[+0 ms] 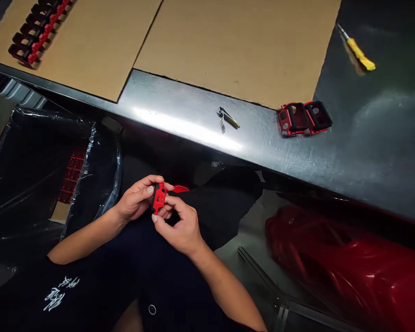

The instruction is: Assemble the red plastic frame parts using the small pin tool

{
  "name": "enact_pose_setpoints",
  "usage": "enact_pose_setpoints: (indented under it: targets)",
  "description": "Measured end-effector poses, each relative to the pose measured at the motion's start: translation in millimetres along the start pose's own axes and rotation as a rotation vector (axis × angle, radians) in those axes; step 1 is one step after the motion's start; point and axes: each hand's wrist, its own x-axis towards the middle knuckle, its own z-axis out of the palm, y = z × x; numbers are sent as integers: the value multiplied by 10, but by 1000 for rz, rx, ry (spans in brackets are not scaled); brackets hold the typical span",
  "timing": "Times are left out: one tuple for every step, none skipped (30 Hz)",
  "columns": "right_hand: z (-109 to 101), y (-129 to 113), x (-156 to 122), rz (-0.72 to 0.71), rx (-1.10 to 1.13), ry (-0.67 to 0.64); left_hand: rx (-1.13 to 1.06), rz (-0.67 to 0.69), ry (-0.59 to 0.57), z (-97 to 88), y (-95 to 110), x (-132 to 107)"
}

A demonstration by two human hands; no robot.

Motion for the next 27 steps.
enact_pose_setpoints:
  targets:
    - [-5, 4, -1, -2, 5, -11, 39, 9, -6, -17, 14, -24]
    - [-10, 9, -3, -3, 8, -22, 76, 24, -18, -35, 28, -48]
    - [-13, 15, -5, -3, 12, -30, 113, 43, -37, -51, 43, -71]
    - [-16, 21, -7, -4, 14, -37, 151, 65, -63, -65, 58, -93]
    - [-18, 28, -9, -5, 15, -42, 191, 87, -98, -77, 74, -114]
    - [-20, 35, -11, -7, 14, -46, 235, 107, -135, -84, 93, -133]
    - [-21, 42, -13, -9, 13, -48, 289, 127, -165, -87, 113, -151]
    - [-22, 47, -15, -11, 11, -50, 349, 145, -186, -86, 134, -168]
    - [-23, 52, -16, -14, 10, -53, 412, 159, -198, -81, 155, -182]
    - [-24, 54, -16, -17, 11, -55, 474, 172, -203, -73, 175, -195]
    - [-25, 55, -16, -21, 14, -58, 532, 183, -204, -63, 193, -204]
    - [-26, 55, -15, -26, 17, -61, 584, 189, -204, -52, 208, -211]
    - [-27, 54, -15, -32, 19, -64, 623, 191, -206, -41, 220, -216]
    - [-28, 53, -14, -35, 19, -67, 650, 186, -207, -31, 228, -218]
    - [-29, 52, -14, -34, 19, -70, 666, 176, -206, -24, 233, -219]
    - [-30, 52, -15, -27, 18, -73, 671, 161, -202, -20, 235, -218]
    - [-31, 52, -17, -15, 21, -78, 667, 148, -198, -20, 234, -218]
    - [-33, 53, -19, 5, 29, -88, 656, 137, -197, -23, 231, -217]
    - [-36, 55, -22, 29, 42, -102, 644, 128, -197, -30, 226, -216]
    - [-41, 57, -26, 54, 59, -118, 631, 123, -198, -39, 221, -216]
    - [-46, 58, -30, 78, 76, -135, 620, 122, -202, -50, 215, -217]
    - [-53, 59, -34, 100, 97, -154, 610, 122, -203, -61, 209, -219]
    - [-62, 58, -38, 123, 121, -172, 605, 125, -206, -70, 203, -222]
    - [-70, 55, -41, 150, 153, -184, 605, 128, -207, -77, 198, -226]
    - [-79, 52, -43, 179, 191, -190, 611, 132, -208, -82, 193, -231]
    - [-87, 47, -44, 211, 237, -192, 620, 133, -209, -83, 187, -237]
    - [-94, 43, -42, 244, 287, -191, 632, 130, -208, -81, 181, -243]
